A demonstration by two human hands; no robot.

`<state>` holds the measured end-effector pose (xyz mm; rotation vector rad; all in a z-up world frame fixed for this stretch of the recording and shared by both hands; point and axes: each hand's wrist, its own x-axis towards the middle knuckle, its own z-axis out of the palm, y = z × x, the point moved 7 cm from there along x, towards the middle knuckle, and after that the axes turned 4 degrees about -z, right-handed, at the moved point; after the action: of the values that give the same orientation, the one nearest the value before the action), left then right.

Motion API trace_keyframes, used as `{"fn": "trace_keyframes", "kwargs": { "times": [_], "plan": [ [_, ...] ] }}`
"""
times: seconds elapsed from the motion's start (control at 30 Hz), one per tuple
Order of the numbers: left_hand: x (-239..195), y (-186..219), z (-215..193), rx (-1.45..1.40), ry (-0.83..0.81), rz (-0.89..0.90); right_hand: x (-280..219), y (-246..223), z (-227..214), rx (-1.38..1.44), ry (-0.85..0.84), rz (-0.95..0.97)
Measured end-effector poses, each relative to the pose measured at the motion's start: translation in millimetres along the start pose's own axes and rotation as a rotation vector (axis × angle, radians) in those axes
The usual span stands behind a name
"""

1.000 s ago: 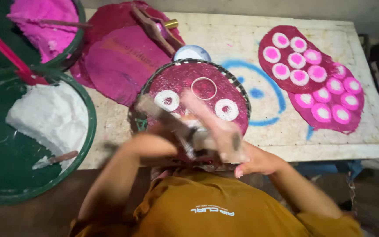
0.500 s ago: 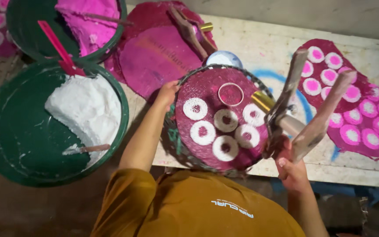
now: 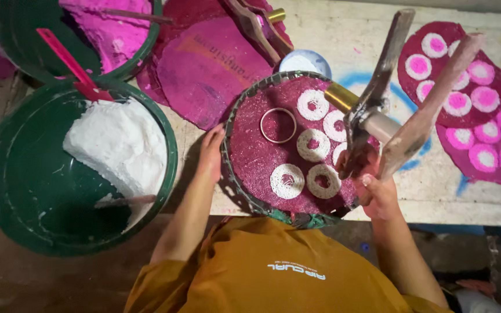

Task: The person uses a wooden tool to apply white paste from a green bowl onto pink circular bases arranged on a tray, then moves the finished tray aside and prepares a new stack of bases.

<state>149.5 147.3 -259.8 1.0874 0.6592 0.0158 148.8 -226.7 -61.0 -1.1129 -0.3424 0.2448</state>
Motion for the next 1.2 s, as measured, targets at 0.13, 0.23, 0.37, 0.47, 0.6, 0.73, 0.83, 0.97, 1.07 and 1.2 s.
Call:
{"fn": "trace_keyframes", "kwargs": {
  "times": [0.13, 0.23, 0.37, 0.47, 0.6, 0.73, 0.83, 0.97, 1.07, 1.2],
  "plan": [
    [13.0, -26.3, 19.0, -0.011, 0.042, -0.279, -7.7, -3.5, 1.2, -0.03, -0.008, -0.011],
    [-28.1, -45.0, 37.9, -0.338, -0.037, -0.117, -15.3, -6.9, 0.1, -0.111, 0.014, -0.034],
    [-121.6, -40.2, 44.9, -0.297, -0.157, 0.101, -20.4, -12.9, -9.7, -0.137, 0.144, -0.003],
    [-160.5, 32.8, 28.1, 0.683, 0.205, 0.579, -15.2, -19.8, -3.4, -0.127, 0.105, -0.045],
    [-132.7, 58.1, 99.6, 1.239, -0.121, 0.616, -16.7, -20.7, 1.2, -0.15, 0.118, -0.005],
    [-130.0, 63.7, 142.7, 1.345, -0.204, 0.708, -15.3, -22.3, 8.1, -0.137, 0.083, -0.038],
    [-122.5, 58.7, 148.7, 1.383, -0.169, 0.691, -23.5, -21.6, 5.7, -0.168, 0.113, -0.032],
    [-113.0, 56.7, 150.9, 1.353, -0.18, 0.765, -31.7, -20.1, 1.0, -0.287, 0.128, 0.038],
    [-110.4, 58.6, 156.0, 1.329, -0.21, 0.784, -34.0, -15.6, -0.6, -0.361, 0.082, 0.097],
    [-97.1, 90.2, 166.8, 0.658, -0.468, 0.538, -25.0, -5.0, -1.0, -0.421, -0.062, 0.19]
  ]
}}
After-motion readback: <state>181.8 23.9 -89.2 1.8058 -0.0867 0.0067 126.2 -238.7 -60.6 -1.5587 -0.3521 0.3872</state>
